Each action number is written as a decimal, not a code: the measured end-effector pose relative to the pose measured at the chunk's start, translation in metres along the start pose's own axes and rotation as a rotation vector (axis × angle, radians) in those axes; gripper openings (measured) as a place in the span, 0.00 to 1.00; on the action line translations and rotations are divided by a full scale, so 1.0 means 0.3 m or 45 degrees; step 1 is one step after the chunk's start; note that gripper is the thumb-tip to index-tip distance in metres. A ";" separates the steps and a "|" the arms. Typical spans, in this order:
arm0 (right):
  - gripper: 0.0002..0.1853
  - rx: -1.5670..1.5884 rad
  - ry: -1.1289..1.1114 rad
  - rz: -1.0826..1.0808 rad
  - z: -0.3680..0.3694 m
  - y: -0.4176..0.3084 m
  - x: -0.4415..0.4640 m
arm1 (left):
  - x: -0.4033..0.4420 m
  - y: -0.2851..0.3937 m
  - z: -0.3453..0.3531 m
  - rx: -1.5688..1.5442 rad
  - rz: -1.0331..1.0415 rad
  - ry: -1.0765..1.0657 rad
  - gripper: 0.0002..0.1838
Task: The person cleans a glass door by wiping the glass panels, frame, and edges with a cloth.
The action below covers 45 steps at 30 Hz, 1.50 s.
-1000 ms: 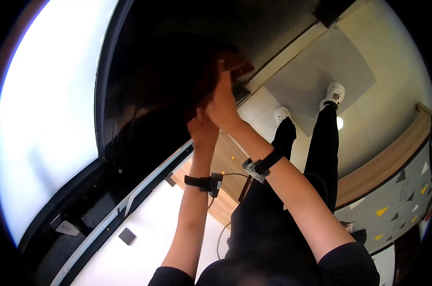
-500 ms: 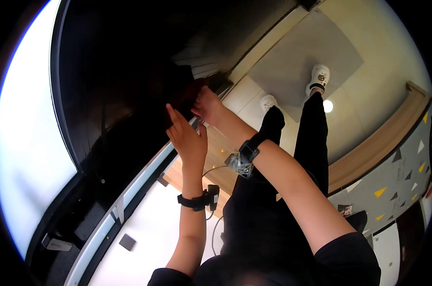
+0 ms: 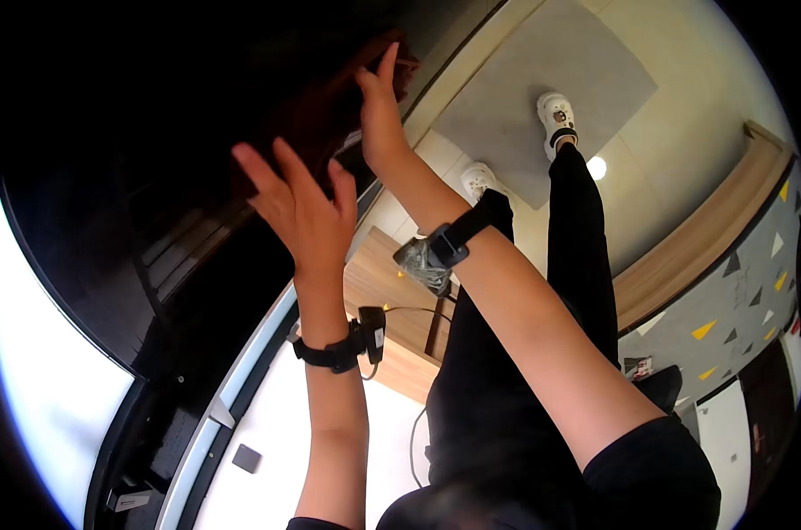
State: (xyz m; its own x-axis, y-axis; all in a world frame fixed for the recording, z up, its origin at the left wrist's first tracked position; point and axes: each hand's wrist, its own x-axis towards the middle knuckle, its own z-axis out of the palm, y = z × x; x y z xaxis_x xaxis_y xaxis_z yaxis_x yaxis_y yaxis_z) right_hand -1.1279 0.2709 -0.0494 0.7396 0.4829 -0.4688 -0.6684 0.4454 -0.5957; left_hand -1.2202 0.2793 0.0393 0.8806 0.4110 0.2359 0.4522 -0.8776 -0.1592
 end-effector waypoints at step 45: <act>0.38 0.361 0.234 0.609 -0.506 -0.235 0.622 | 0.556 0.486 0.449 0.247 0.490 -0.481 0.29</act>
State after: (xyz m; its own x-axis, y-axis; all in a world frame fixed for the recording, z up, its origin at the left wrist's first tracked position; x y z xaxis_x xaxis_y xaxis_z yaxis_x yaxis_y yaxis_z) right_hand -0.9309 0.2153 -0.1939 0.3354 0.5526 -0.7629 -0.9074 0.4071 -0.1041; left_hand -0.9882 0.2531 -0.0737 0.9603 0.1616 -0.2275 0.0749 -0.9347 -0.3474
